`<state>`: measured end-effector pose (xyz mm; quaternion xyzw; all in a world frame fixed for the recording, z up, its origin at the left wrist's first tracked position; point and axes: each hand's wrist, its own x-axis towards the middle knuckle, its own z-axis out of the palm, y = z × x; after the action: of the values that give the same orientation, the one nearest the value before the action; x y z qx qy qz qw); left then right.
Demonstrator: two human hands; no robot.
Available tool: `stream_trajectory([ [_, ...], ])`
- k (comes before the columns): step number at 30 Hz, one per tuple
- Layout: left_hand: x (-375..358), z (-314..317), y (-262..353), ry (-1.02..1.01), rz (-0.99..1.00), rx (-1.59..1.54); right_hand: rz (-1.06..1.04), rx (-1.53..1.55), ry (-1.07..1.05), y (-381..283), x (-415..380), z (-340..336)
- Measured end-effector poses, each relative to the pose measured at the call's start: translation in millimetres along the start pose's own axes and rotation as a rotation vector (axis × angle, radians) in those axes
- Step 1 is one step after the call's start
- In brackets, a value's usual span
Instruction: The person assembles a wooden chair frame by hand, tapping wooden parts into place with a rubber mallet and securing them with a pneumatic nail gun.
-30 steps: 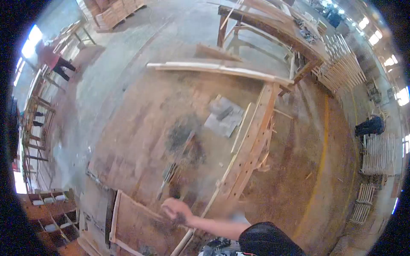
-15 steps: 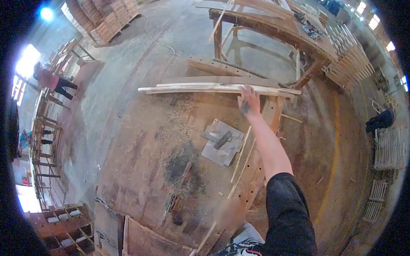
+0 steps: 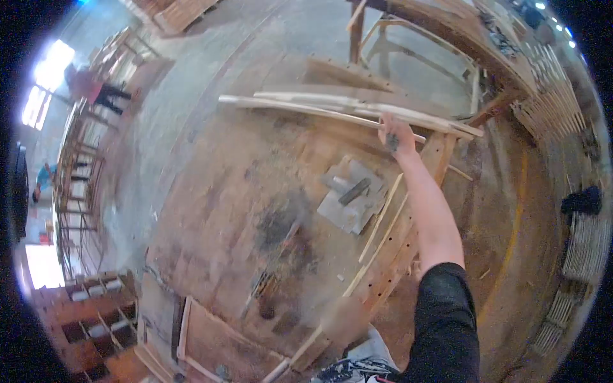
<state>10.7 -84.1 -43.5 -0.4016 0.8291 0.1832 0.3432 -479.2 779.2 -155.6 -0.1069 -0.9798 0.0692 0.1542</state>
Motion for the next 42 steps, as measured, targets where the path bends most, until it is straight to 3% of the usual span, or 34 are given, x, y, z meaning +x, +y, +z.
stream_trajectory([
  [2, 7, 1, -14, 0.014, 0.001, 0.005, -0.033, 0.371, -0.168, -42, -28, -36],
  [6, 6, 1, -40, 0.062, 0.007, 0.071, 0.162, 0.444, -0.131, -143, -141, -32],
  [8, -10, -9, -20, 0.078, -0.020, 0.133, 0.283, 0.623, -0.172, -205, -207, -48],
  [10, -26, -18, 12, 0.057, -0.076, 0.166, 0.495, 0.821, -0.340, -279, -266, -76],
  [15, -16, -12, -28, 0.037, 0.021, 0.154, 0.309, 1.320, -0.243, -436, -429, -73],
  [17, -14, -14, -31, 0.022, 0.072, 0.199, 0.266, 1.284, -0.279, -482, -461, -74],
  [18, -26, -20, -20, 0.020, 0.082, 0.230, 0.222, 1.123, -0.361, -499, -470, -80],
  [19, -34, -22, -14, 0.022, 0.093, 0.254, 0.171, 0.962, -0.443, -512, -479, -81],
  [21, -39, -23, -19, 0.049, 0.178, 0.300, 0.128, 0.910, -0.411, -534, -502, -63],
  [26, -30, -27, -41, 0.033, 0.278, 0.321, 0.100, 0.830, -0.208, -559, -543, -25],
  [32, 8, -44, -85, -0.082, 0.397, 0.234, 0.287, 0.810, -0.175, -564, -565, -30],
  [35, -3, -51, -65, -0.145, 0.214, 0.152, 0.349, 0.775, -0.153, -561, -575, -34],
  [42, 13, -51, -88, -0.168, 0.256, 0.131, 0.391, 0.748, -0.159, -552, -584, -38],
])
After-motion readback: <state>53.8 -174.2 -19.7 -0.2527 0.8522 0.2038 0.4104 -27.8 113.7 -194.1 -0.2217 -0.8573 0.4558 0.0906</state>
